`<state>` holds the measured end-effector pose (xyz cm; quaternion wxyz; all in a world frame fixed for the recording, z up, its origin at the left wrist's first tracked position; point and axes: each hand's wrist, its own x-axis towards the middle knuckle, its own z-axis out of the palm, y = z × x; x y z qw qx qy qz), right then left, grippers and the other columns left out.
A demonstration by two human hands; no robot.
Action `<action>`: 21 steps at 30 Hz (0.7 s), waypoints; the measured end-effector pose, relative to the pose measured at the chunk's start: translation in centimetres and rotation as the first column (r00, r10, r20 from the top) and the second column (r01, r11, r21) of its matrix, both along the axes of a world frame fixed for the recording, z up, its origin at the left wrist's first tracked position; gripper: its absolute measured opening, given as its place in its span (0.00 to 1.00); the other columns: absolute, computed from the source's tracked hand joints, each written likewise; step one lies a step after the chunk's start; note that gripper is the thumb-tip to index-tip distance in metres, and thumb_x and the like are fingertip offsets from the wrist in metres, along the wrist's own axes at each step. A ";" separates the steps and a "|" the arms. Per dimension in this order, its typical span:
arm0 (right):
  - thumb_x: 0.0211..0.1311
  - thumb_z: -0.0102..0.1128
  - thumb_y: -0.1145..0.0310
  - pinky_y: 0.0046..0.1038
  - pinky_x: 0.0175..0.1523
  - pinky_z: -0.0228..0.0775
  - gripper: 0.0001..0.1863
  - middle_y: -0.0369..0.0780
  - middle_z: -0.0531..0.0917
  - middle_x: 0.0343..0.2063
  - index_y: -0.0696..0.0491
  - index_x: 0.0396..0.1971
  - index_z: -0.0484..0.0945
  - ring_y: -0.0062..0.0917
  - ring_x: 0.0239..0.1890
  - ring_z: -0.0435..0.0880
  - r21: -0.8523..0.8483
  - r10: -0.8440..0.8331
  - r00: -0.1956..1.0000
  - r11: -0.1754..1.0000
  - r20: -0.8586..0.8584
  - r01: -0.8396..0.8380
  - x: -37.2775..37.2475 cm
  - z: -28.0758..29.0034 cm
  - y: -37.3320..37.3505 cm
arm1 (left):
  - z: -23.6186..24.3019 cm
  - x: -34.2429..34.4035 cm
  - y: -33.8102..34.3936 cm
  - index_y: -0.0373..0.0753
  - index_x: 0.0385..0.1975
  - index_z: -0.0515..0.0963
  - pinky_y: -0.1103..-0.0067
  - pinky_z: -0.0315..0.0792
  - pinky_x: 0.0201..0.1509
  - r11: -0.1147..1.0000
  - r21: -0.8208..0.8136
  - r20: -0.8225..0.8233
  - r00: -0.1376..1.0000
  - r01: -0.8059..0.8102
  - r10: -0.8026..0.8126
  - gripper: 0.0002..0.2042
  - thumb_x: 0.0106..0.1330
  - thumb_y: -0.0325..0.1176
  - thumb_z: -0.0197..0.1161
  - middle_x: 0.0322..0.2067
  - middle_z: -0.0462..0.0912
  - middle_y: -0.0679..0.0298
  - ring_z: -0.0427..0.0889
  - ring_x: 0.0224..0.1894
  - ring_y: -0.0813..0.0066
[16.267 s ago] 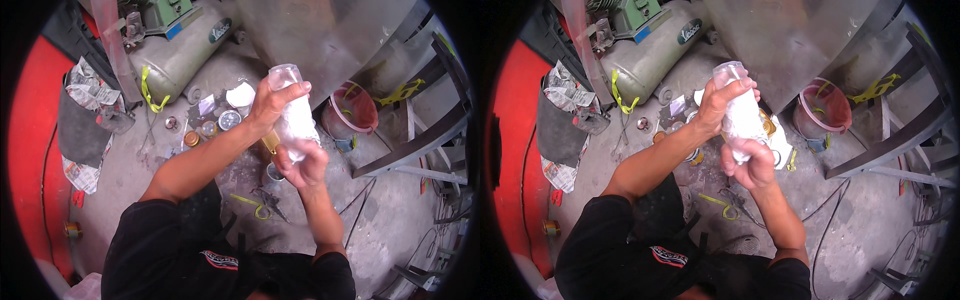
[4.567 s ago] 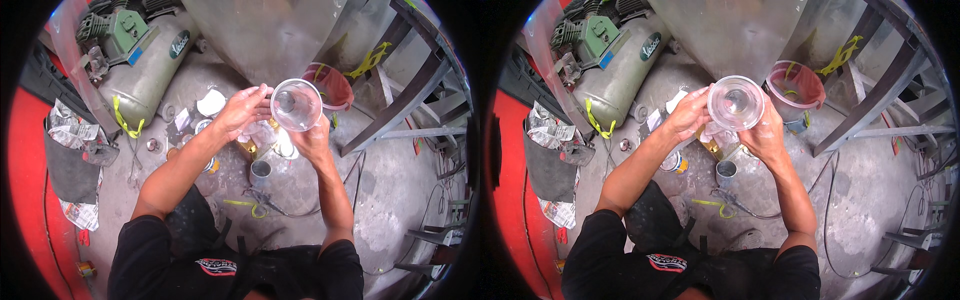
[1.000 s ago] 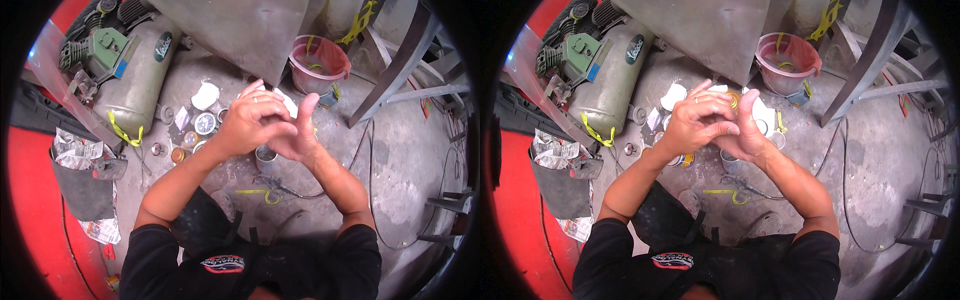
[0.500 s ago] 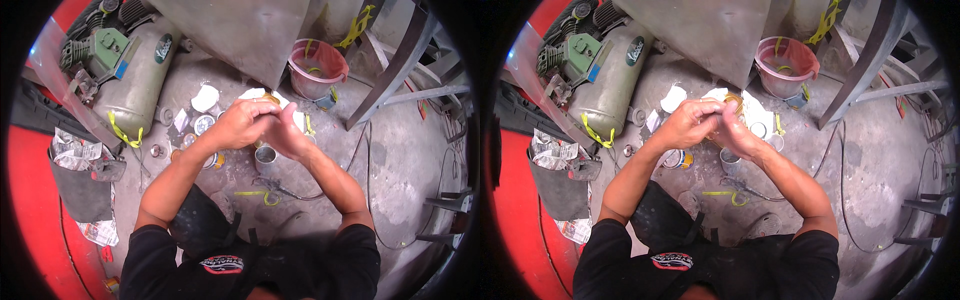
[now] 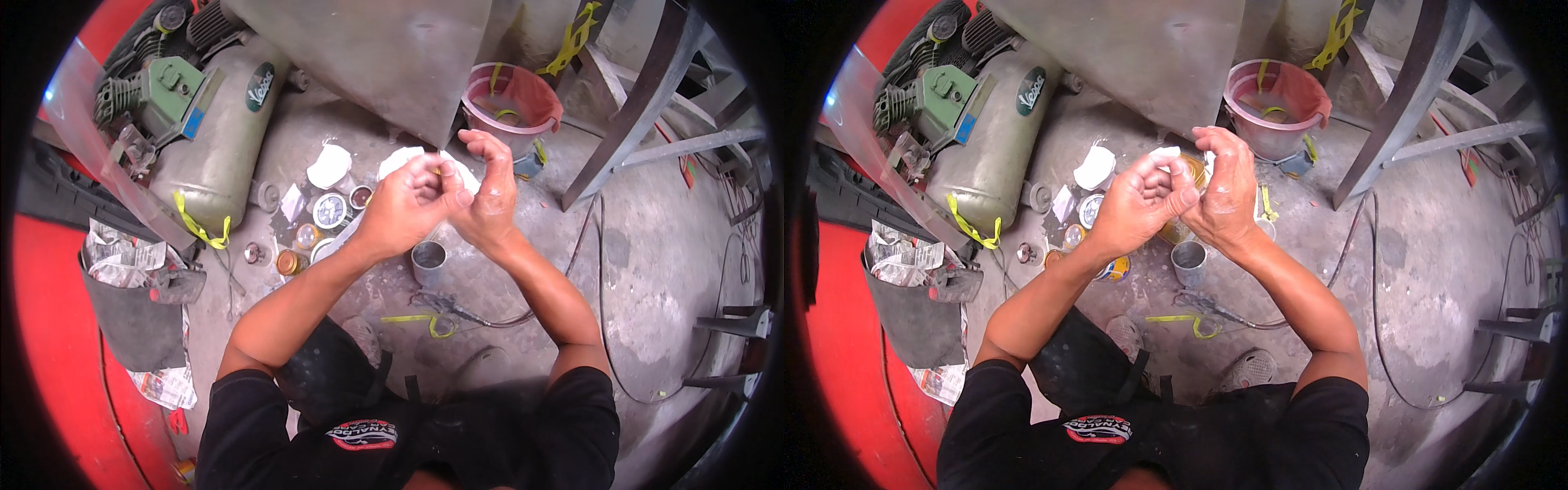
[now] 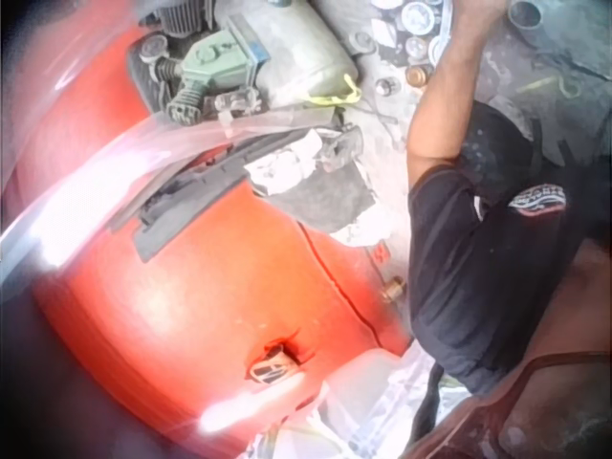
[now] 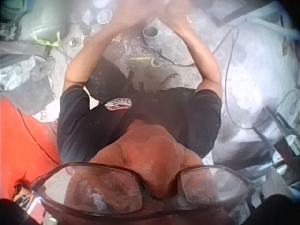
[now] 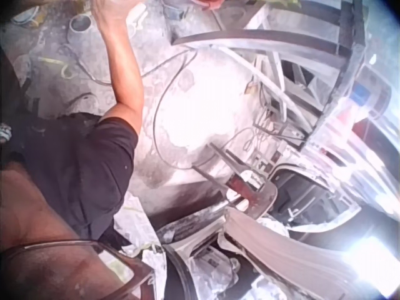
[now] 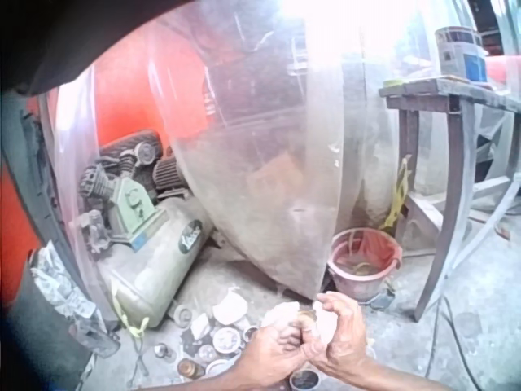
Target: The person sits on the floor of a workshop and pours a liquid from a gold paint thinner can into a clear plastic cup. They then use a white cloth to wipe the exterior of the cup and the can, cleaning up spills on the floor. Finally, they pick up a metal paint mixing stick and inspect the contents of the cup.
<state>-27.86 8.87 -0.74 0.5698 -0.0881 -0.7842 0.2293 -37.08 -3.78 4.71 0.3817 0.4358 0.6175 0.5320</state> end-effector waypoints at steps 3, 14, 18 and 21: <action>0.52 0.66 0.72 0.44 0.55 0.67 0.19 0.48 0.78 0.48 0.58 0.44 0.70 0.44 0.52 0.77 0.107 0.000 0.999 0.994 0.034 -0.004 -0.1 -0.2 -0.1 | -0.9 0.4 0.2 0.31 0.58 0.69 0.80 0.72 0.57 0.973 0.199 0.038 0.993 -0.116 0.110 0.24 0.68 0.38 0.67 0.49 0.80 0.61 0.79 0.50 0.79; 0.52 0.65 0.73 0.40 0.50 0.72 0.14 0.48 0.80 0.44 0.56 0.34 0.68 0.44 0.45 0.81 -0.032 0.130 0.952 0.992 0.278 -0.126 0.1 0.3 -1.8 | -1.8 -0.6 0.3 0.31 0.60 0.68 0.79 0.71 0.59 0.996 0.006 0.226 0.970 0.091 -0.090 0.23 0.73 0.38 0.61 0.51 0.78 0.64 0.76 0.52 0.80; 0.54 0.61 0.79 0.35 0.44 0.75 0.12 0.47 0.80 0.38 0.56 0.34 0.66 0.43 0.38 0.82 -0.310 0.346 0.921 0.908 0.177 -0.282 0.2 0.3 -1.3 | -2.1 -1.6 0.3 0.31 0.60 0.68 0.79 0.71 0.58 0.977 0.025 0.014 0.977 0.212 -0.212 0.22 0.73 0.35 0.61 0.51 0.77 0.66 0.74 0.54 0.82; 0.57 0.57 0.81 0.31 0.42 0.76 0.11 0.46 0.81 0.36 0.57 0.36 0.66 0.38 0.34 0.84 -0.313 0.417 0.891 0.883 0.181 -0.349 0.3 0.8 -0.3 | -1.7 -2.4 0.2 0.32 0.60 0.68 0.79 0.70 0.58 0.973 0.000 -0.071 0.970 0.232 -0.232 0.20 0.74 0.35 0.60 0.50 0.77 0.66 0.73 0.53 0.82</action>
